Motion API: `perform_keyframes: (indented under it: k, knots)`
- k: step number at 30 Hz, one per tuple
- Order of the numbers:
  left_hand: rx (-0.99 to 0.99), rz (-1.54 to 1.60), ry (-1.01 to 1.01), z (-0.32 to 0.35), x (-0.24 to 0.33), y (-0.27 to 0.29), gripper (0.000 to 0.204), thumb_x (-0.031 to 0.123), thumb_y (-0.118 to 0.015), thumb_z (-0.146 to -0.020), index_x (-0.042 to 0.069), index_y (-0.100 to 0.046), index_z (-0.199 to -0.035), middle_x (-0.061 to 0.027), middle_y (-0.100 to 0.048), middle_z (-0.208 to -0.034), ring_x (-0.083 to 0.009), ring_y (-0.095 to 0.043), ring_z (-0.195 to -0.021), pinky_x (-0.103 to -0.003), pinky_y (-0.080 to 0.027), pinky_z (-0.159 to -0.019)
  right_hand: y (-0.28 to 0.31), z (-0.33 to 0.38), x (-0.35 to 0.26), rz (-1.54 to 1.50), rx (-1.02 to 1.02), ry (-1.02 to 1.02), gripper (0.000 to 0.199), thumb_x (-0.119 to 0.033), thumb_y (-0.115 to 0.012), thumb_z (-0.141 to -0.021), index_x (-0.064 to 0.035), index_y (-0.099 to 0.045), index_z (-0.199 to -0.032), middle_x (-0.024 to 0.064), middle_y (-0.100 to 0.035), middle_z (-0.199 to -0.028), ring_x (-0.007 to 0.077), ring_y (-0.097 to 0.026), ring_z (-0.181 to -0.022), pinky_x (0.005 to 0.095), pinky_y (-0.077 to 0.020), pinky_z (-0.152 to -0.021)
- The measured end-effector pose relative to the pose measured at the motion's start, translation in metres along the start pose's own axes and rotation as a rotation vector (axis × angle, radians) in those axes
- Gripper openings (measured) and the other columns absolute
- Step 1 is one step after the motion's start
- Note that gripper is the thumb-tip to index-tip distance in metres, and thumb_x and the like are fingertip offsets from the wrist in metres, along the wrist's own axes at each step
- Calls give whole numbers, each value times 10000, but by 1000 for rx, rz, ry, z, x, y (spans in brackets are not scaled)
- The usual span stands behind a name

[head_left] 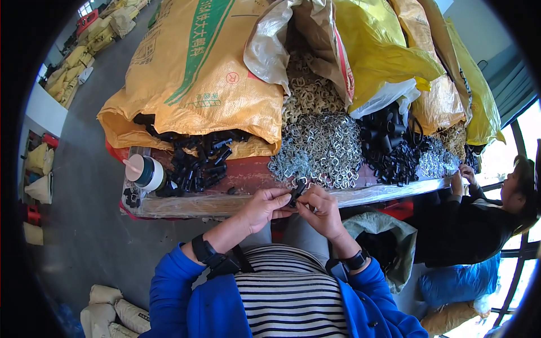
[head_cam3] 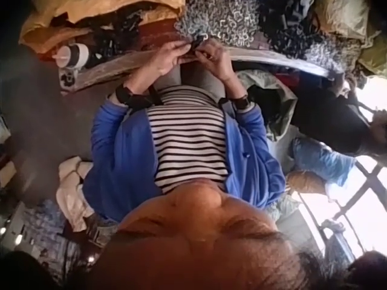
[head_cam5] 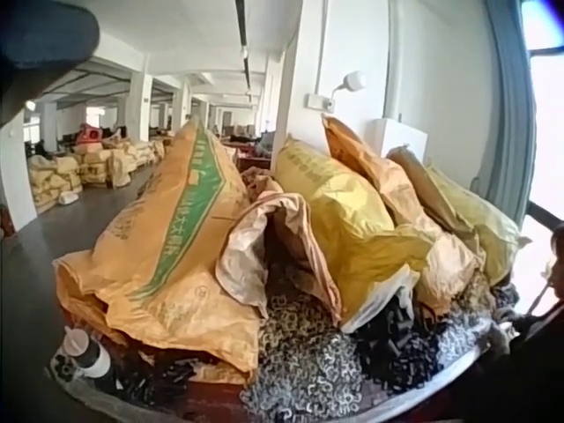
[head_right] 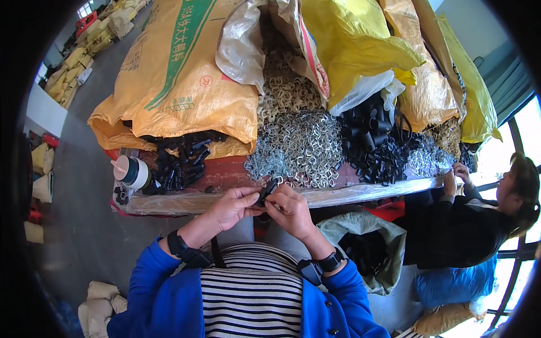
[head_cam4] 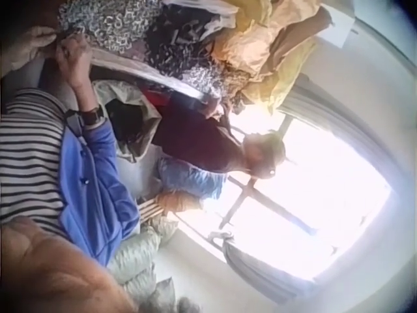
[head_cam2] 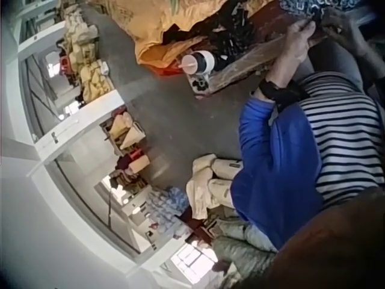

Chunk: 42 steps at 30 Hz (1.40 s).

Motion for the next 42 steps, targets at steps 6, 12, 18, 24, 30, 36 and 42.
perform_keyframes:
  k: [6, 12, 18, 24, 30, 36, 42]
  knots:
    - [16, -132, 14, -2, -4, 0, 264, 123, -440, -834, -12, -473, -1058, -86, -530, -971, -161, -543, -851, -284, -463, -761, 0, -5, 4, 224, -17, 205, 88, -22, -597, -619, -32, -538, -683, 76, -472, -637, 232, -489, -552, 308, -396, -492]
    - [4, -196, 67, -4, -7, -2, 260, 109, -438, -834, -17, -472, -1059, -82, -535, -958, -154, -544, -842, -268, -459, -755, 4, -6, 6, 331, -183, 180, 95, -45, -601, -597, -50, -521, -647, 74, -455, -638, 243, -491, -554, 323, -396, -484]
    - [-26, -228, 86, -2, -13, 0, 252, 89, -443, -829, -22, -474, -1053, -91, -535, -955, -145, -543, -838, -252, -455, -747, 5, -7, 4, 302, -251, 109, 86, -66, -593, -606, -61, -509, -627, 69, -444, -633, 239, -497, -546, 323, -401, -474]
    - [-48, -223, 47, 2, -7, 5, 236, 105, -465, -822, -5, -496, -1027, -63, -547, -925, -125, -549, -817, -238, -448, -730, -7, -6, 5, 305, -135, 135, 61, -66, -584, -621, -66, -526, -639, 61, -443, -626, 234, -497, -530, 320, -405, -461]
    - [-67, -37, 103, 6, 4, 14, 245, 77, -450, -820, -16, -465, -1045, -102, -536, -960, -169, -551, -845, -260, -454, -755, -15, -14, 6, 66, -79, 62, 56, -37, -598, -651, -43, -555, -686, 56, -463, -621, 195, -485, -509, 292, -395, -458]
    - [-99, 114, 50, 17, 6, 31, 238, 81, -446, -819, -7, -455, -1040, -125, -530, -979, -191, -550, -861, -271, -455, -764, -14, -18, 15, -64, -3, -36, 46, -32, -600, -691, -17, -557, -698, 39, -481, -617, 120, -474, -544, 239, -370, -475]
    - [-83, 163, -6, 39, 12, 50, 242, 90, -445, -816, -9, -452, -1037, -161, -522, -998, -201, -547, -874, -280, -453, -776, -29, -28, 13, 3, -97, -103, 62, -41, -598, -689, -11, -552, -717, 52, -481, -636, 140, -480, -562, 247, -379, -496]
Point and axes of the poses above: each hand's wrist, its own z-axis away from the middle knuckle, its own y-axis out of the back of the hand, x = y × z, the point moved 1 cm from there along -z, towards the middle knuckle
